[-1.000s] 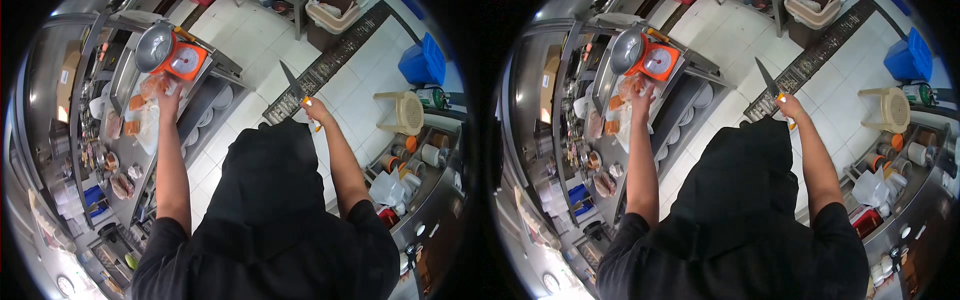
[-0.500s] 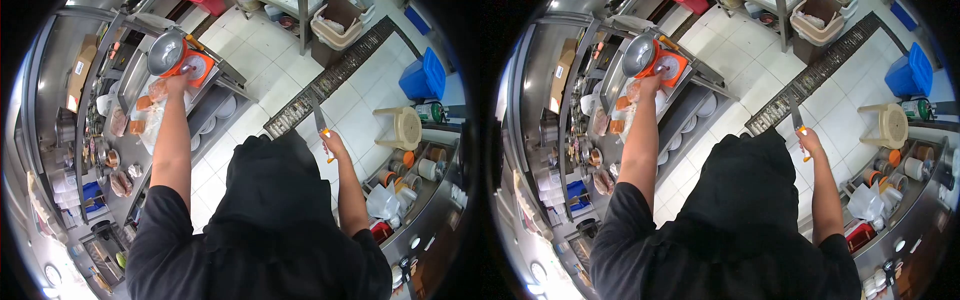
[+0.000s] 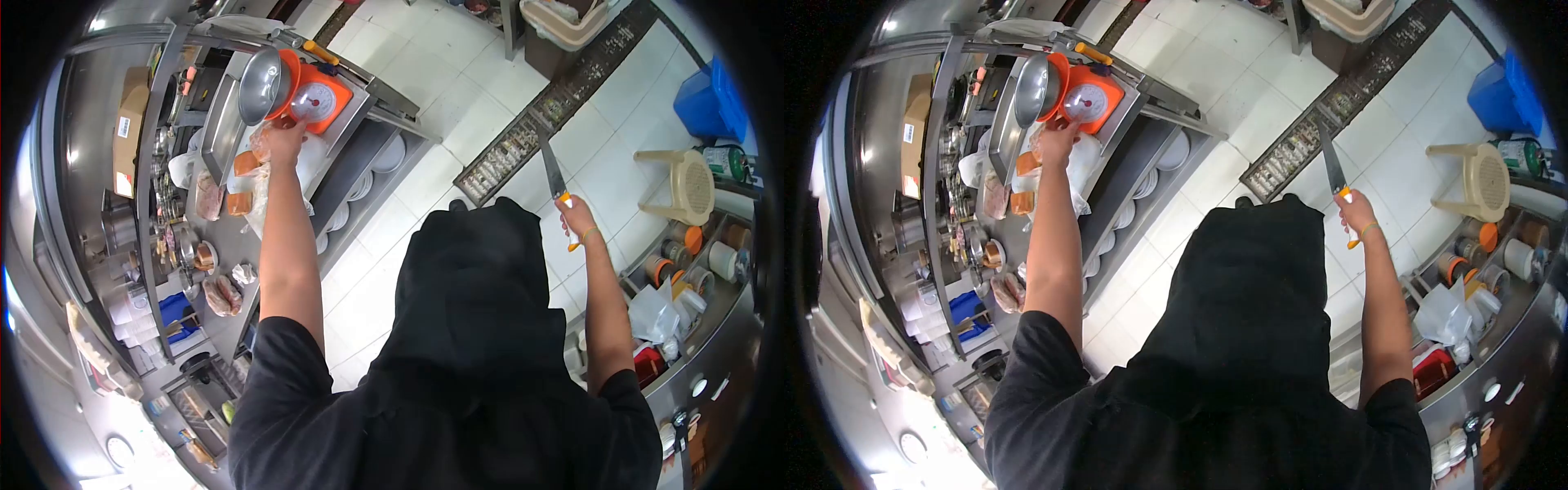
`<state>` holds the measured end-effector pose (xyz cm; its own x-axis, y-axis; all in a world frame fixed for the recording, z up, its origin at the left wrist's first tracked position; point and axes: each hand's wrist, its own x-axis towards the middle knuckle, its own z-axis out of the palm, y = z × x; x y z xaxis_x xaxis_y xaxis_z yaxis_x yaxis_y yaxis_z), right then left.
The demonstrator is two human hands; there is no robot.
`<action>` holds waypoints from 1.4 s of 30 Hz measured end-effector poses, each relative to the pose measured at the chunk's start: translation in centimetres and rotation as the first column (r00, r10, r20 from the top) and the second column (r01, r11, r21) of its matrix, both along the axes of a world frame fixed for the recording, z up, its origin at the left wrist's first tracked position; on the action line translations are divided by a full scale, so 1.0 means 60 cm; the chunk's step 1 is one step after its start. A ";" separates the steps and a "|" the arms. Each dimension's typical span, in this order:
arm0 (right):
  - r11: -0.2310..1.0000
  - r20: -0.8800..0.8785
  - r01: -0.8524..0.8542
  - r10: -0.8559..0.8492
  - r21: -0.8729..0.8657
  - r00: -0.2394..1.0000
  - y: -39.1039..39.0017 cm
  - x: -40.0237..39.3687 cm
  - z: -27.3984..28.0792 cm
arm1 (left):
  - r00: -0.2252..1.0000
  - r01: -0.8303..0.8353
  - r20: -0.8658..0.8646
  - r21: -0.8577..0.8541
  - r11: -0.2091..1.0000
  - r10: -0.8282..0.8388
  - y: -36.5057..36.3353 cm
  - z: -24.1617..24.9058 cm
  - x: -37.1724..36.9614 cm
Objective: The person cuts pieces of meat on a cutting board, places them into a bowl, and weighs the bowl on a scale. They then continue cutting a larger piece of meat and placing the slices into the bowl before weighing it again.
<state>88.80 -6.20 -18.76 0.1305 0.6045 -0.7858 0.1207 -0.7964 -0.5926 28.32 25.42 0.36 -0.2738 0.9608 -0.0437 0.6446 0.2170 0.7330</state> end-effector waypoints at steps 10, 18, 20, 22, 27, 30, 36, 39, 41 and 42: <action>0.999 0.022 -0.040 0.040 0.014 0.999 -0.032 -0.128 -0.046 | 0.995 0.080 0.075 -0.210 0.974 -0.065 0.053 0.043 0.004; 0.995 -0.154 0.095 -0.092 0.011 0.984 -0.056 -0.277 -0.029 | 0.920 0.391 0.040 -0.056 0.919 -0.389 0.105 0.038 -0.025; 0.994 -0.173 0.101 -0.093 0.037 0.980 -0.033 -0.309 -0.014 | 0.889 0.442 -0.131 -0.010 0.897 -0.439 0.108 0.043 -0.029; 0.989 -0.179 0.083 -0.060 0.121 0.982 0.000 -0.333 0.015 | 0.860 0.469 -0.213 -0.029 0.883 -0.463 0.093 0.056 -0.027; 0.886 -0.018 -0.082 0.101 0.456 0.995 0.096 -0.360 0.101 | 0.921 0.323 -0.119 -0.294 0.900 -0.370 0.093 0.036 -0.062; 0.854 0.143 -0.207 0.157 0.477 0.977 0.164 -0.340 0.194 | 0.923 0.274 -0.165 -0.358 0.893 -0.349 0.094 0.052 -0.060; 0.570 0.645 -0.686 0.322 0.453 0.693 0.338 -0.281 0.314 | 0.878 0.359 -0.241 -0.242 0.902 -0.414 0.090 0.071 -0.052; 0.466 0.762 -0.805 0.346 0.367 0.547 0.415 -0.283 0.381 | 0.855 0.393 -0.311 -0.136 0.910 -0.415 0.081 0.071 -0.049; 0.422 0.814 -0.856 0.355 0.298 0.459 0.457 -0.301 0.402 | 0.844 0.402 -0.352 -0.086 0.912 -0.405 0.074 0.070 -0.048; 0.398 0.843 -0.877 0.342 0.269 0.414 0.477 -0.309 0.406 | 0.842 0.401 -0.368 -0.065 0.914 -0.395 0.071 0.069 -0.047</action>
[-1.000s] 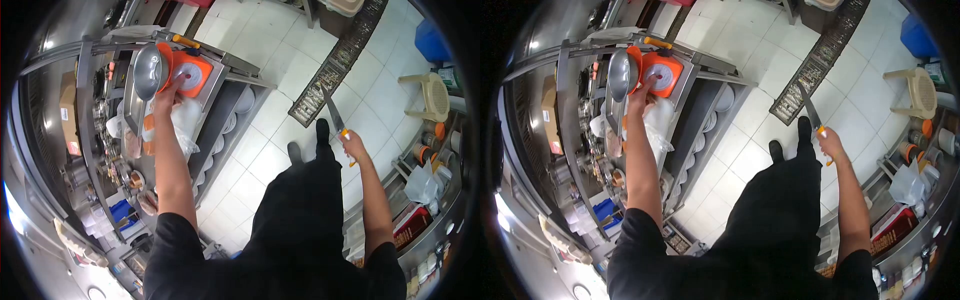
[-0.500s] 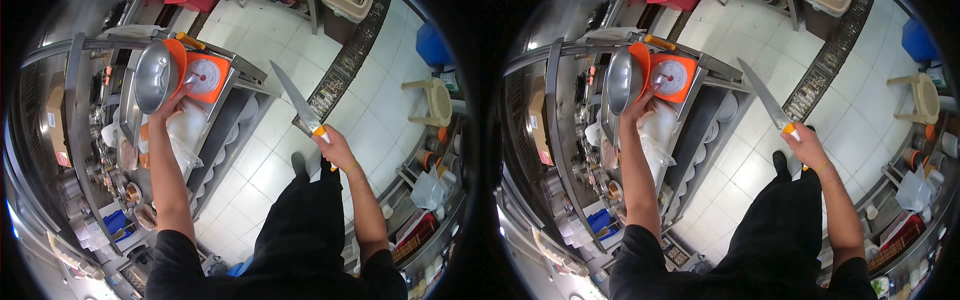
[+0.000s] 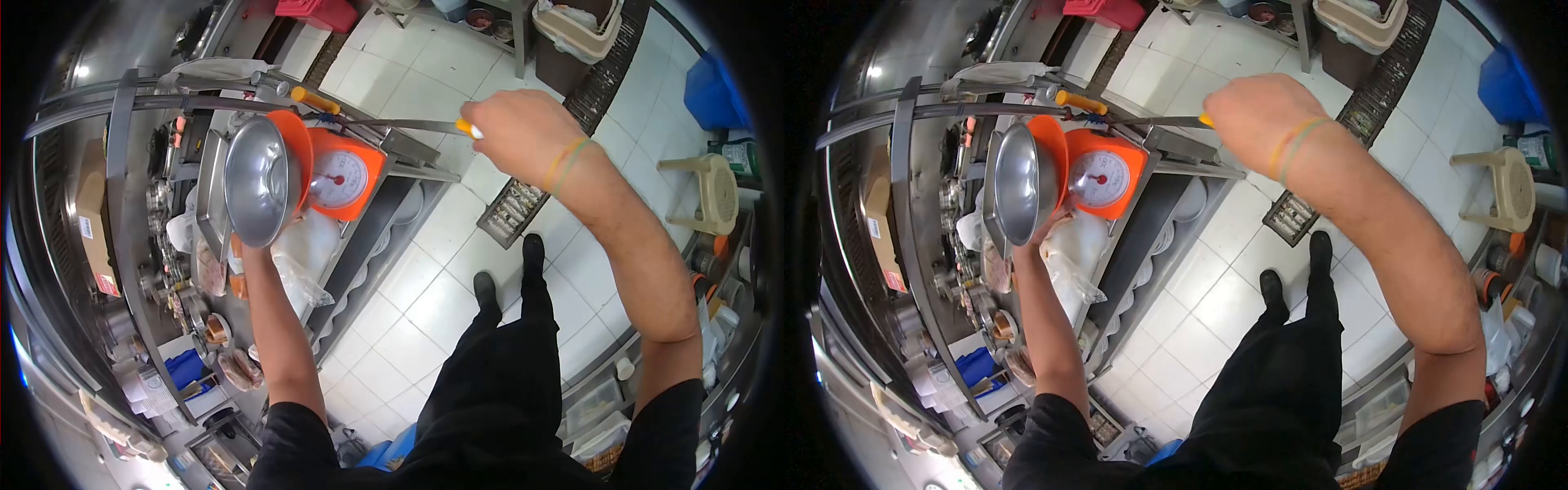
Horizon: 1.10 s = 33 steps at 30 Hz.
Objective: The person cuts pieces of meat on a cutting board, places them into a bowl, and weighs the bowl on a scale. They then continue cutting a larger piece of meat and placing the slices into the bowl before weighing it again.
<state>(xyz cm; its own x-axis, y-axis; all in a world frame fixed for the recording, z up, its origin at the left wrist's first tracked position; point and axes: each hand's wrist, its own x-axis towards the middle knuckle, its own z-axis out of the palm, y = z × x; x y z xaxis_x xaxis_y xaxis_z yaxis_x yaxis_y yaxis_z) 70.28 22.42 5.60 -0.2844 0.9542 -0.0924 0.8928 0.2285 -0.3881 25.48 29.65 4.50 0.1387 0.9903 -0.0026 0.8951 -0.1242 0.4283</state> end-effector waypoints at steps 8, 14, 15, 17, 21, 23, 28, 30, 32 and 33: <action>0.975 0.178 -0.221 0.215 0.014 0.960 0.097 -0.045 0.000 | 0.999 -0.032 -0.039 0.123 0.992 0.037 -0.025 0.002 -0.007; 0.967 0.199 -0.252 0.252 -0.029 0.947 0.142 -0.084 0.007 | 0.997 -0.052 -0.051 0.149 0.987 0.060 -0.041 0.000 -0.005; 0.968 0.183 -0.249 0.252 -0.039 0.950 0.150 -0.093 0.005 | 0.997 -0.054 -0.054 0.152 0.987 0.063 -0.043 0.001 -0.005; 0.969 0.144 -0.239 0.245 -0.056 0.959 0.164 -0.114 -0.001 | 0.996 -0.060 -0.062 0.152 0.986 0.071 -0.047 0.001 -0.003; 0.972 0.017 -0.227 0.229 -0.062 0.973 0.183 -0.153 -0.018 | 0.995 -0.063 -0.073 0.132 0.989 0.073 -0.057 -0.003 0.002; 0.969 -0.015 -0.245 0.244 -0.043 0.970 0.193 -0.169 -0.028 | 0.995 -0.053 -0.077 0.103 0.993 0.061 -0.063 -0.006 0.006; 0.971 -0.024 -0.239 0.239 -0.015 0.971 0.202 -0.173 -0.034 | 0.998 -0.009 -0.055 -0.083 0.997 0.004 -0.060 -0.014 0.011; 0.968 -0.012 -0.239 0.239 -0.073 0.971 0.196 -0.146 -0.022 | 0.999 0.031 0.017 -0.177 0.984 -0.028 -0.053 -0.015 0.011; 0.974 -0.008 -0.204 0.204 -0.102 0.979 0.182 -0.124 -0.023 | 0.985 0.060 0.169 -0.192 0.980 -0.027 -0.052 -0.026 0.018; 0.980 -0.012 -0.169 0.169 -0.104 0.986 0.170 -0.117 -0.027 | 0.953 0.052 0.302 -0.150 0.987 -0.004 -0.056 -0.035 0.037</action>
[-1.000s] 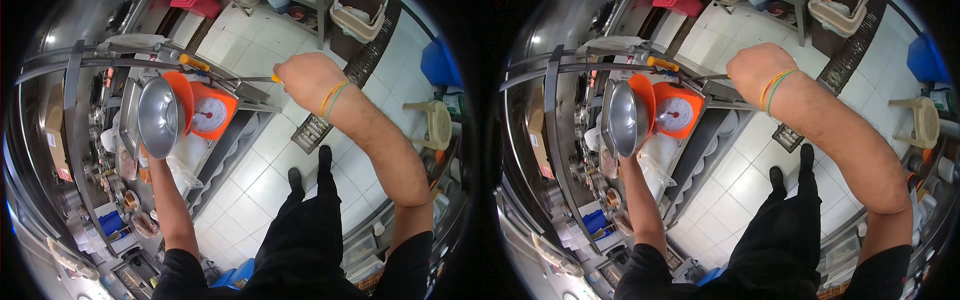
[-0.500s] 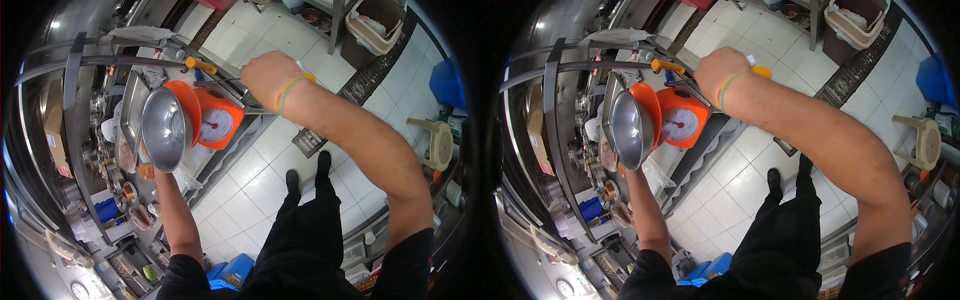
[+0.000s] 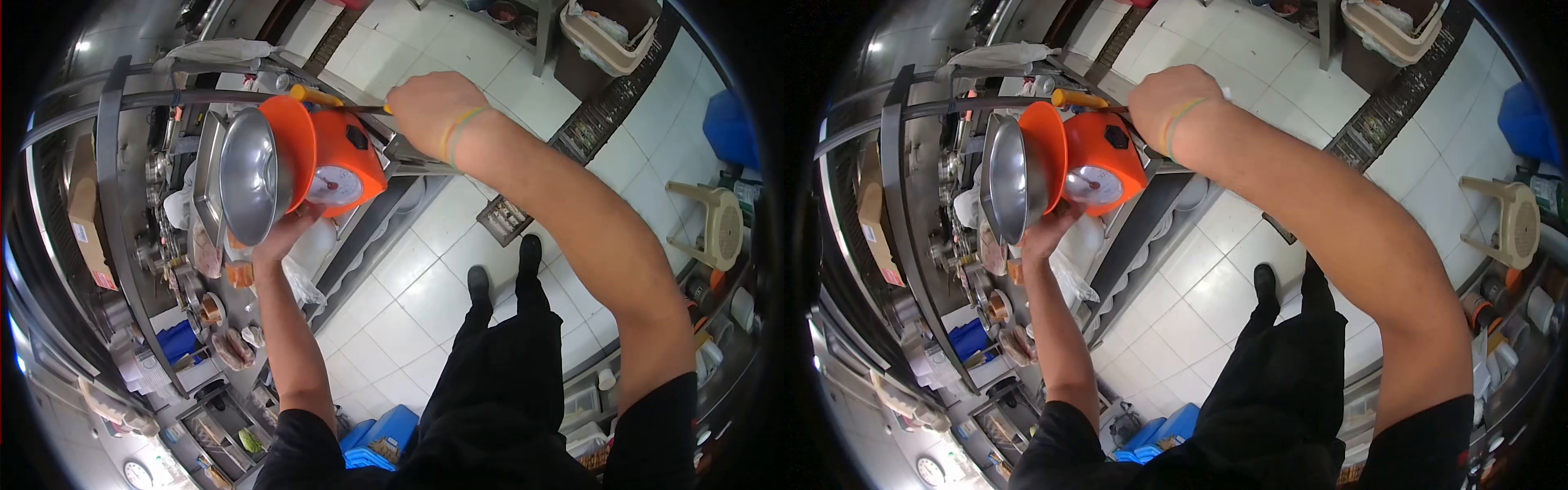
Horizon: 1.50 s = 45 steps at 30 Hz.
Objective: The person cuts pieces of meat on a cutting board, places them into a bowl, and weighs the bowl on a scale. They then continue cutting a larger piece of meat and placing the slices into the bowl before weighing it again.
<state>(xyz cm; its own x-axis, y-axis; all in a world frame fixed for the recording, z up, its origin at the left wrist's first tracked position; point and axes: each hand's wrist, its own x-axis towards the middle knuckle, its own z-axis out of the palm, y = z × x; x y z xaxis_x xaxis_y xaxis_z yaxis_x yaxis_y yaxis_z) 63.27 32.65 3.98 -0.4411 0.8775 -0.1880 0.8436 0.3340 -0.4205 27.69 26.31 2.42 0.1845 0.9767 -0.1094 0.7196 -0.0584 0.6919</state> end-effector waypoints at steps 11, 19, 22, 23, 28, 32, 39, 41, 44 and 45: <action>0.996 -0.179 0.059 -0.047 0.065 0.983 -0.032 -0.094 -0.060 | 0.985 -0.166 -0.018 0.212 0.963 0.173 0.037 -0.049 0.078; 0.972 -0.254 0.230 -0.214 0.036 0.943 -0.099 -0.067 -0.071 | 0.954 -0.210 -0.163 0.241 0.948 0.253 0.064 -0.067 0.050; 0.964 -0.280 0.265 -0.251 0.014 0.927 -0.162 -0.039 -0.084 | 0.968 -0.145 -0.152 0.305 0.941 0.198 0.056 -0.051 0.057; 0.958 -0.278 0.282 -0.283 -0.043 0.918 -0.183 -0.030 -0.083 | 0.976 -0.082 -0.154 0.392 0.916 0.153 0.051 -0.046 0.054; 0.910 -0.318 0.347 -0.406 -0.226 0.857 -0.291 0.011 -0.116 | 0.972 -0.155 0.171 -0.052 0.987 0.161 0.009 0.001 -0.026; 0.911 -0.454 0.357 -0.412 -0.205 0.790 -0.367 0.041 -0.167 | 0.984 -0.178 -0.017 0.075 0.981 0.180 0.026 -0.014 -0.174; 0.850 -0.482 0.370 -0.519 -0.374 0.705 -0.467 0.044 -0.206 | 0.981 -0.012 -0.185 0.263 0.965 0.063 0.099 0.001 -0.155; 0.832 -0.527 0.375 -0.550 -0.408 0.648 -0.491 0.040 -0.218 | 0.987 0.146 -0.108 0.264 0.954 -0.121 0.155 -0.019 -0.194; 0.802 -0.543 0.389 -0.594 -0.453 0.594 -0.524 0.035 -0.229 | 0.921 0.037 0.385 0.080 0.996 -0.065 0.144 -0.025 -0.155; 0.793 -0.543 0.396 -0.607 -0.464 0.580 -0.533 0.035 -0.231 | 0.868 0.018 0.495 0.028 0.999 -0.029 0.142 -0.025 -0.150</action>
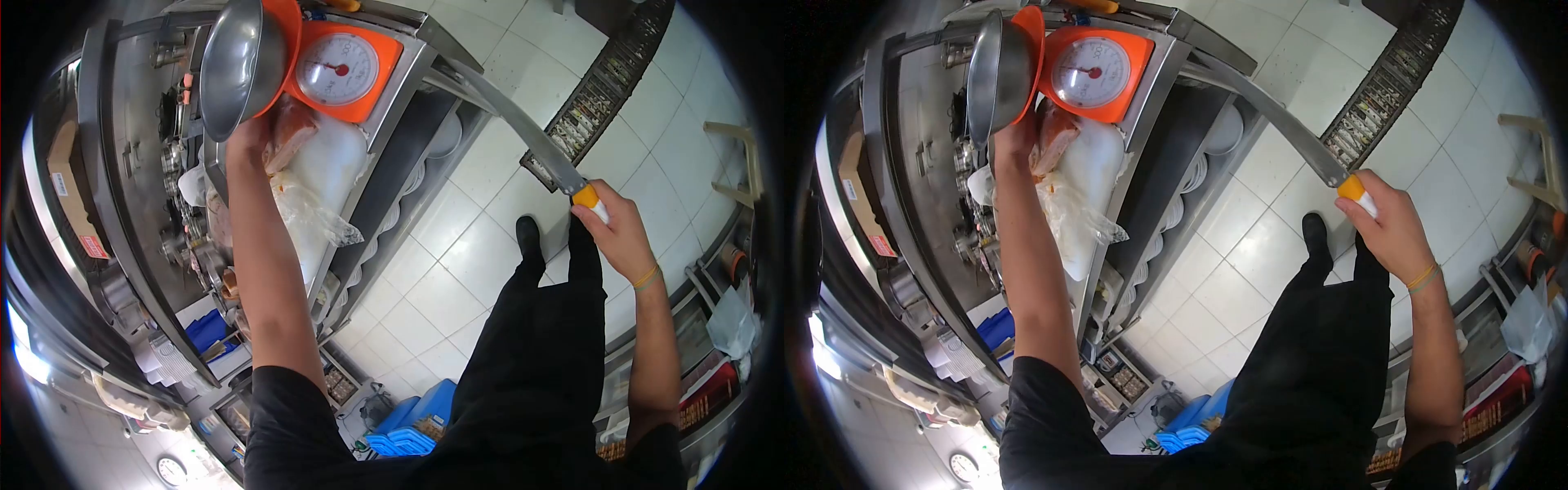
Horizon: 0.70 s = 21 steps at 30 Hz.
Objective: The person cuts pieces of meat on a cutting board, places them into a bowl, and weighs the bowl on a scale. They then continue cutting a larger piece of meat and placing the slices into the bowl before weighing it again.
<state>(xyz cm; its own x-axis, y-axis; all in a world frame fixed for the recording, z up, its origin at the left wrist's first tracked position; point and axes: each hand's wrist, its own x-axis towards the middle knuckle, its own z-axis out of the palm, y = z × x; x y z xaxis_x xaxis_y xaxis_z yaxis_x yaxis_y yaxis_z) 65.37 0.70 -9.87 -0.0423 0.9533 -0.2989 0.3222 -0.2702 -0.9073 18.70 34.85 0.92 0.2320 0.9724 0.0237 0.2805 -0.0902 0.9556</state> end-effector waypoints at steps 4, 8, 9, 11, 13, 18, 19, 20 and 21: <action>0.989 -0.041 0.054 -0.060 -0.136 0.997 -0.028 -0.001 -0.007 | 0.982 0.038 0.189 -0.051 0.998 -0.027 0.007 -0.001 0.006; 0.973 -0.055 0.087 -0.101 -0.212 0.993 -0.048 0.002 -0.017 | 0.978 0.053 0.205 -0.069 0.996 -0.038 0.007 -0.009 0.009; 0.968 -0.053 0.090 -0.105 -0.234 0.993 -0.050 0.003 -0.019 | 0.978 0.057 0.206 -0.069 0.996 -0.041 0.006 -0.012 0.010; 0.975 -0.045 0.098 -0.110 -0.199 0.993 -0.057 0.006 -0.028 | 0.978 0.062 0.201 -0.070 0.996 -0.047 0.006 -0.014 0.011; 0.975 -0.031 0.106 -0.114 -0.197 0.993 -0.061 0.009 -0.034 | 0.980 0.070 0.193 -0.067 0.995 -0.056 0.009 -0.016 0.011; 0.968 -0.024 0.125 -0.134 -0.217 0.991 -0.067 0.014 -0.047 | 0.984 0.084 0.165 -0.066 0.994 -0.072 0.026 -0.015 0.012; 0.967 -0.024 0.129 -0.138 -0.218 0.990 -0.068 0.013 -0.048 | 0.983 0.087 0.169 -0.060 0.994 -0.076 0.028 -0.016 0.013; 0.966 -0.025 0.133 -0.141 -0.220 0.990 -0.068 0.012 -0.049 | 0.982 0.090 0.173 -0.054 0.994 -0.080 0.031 -0.017 0.013; 0.966 -0.025 0.136 -0.145 -0.222 0.989 -0.067 0.010 -0.047 | 0.981 0.094 0.176 -0.048 0.994 -0.084 0.032 -0.017 0.013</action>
<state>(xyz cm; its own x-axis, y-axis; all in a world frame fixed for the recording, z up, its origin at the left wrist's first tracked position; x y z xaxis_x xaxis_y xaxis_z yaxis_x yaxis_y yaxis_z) 65.97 -3.30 -12.68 0.0710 0.8621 -0.5017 0.2309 -0.5035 -0.8326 19.46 36.77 -0.10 0.3144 0.9491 0.0174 0.1033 -0.0524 0.9933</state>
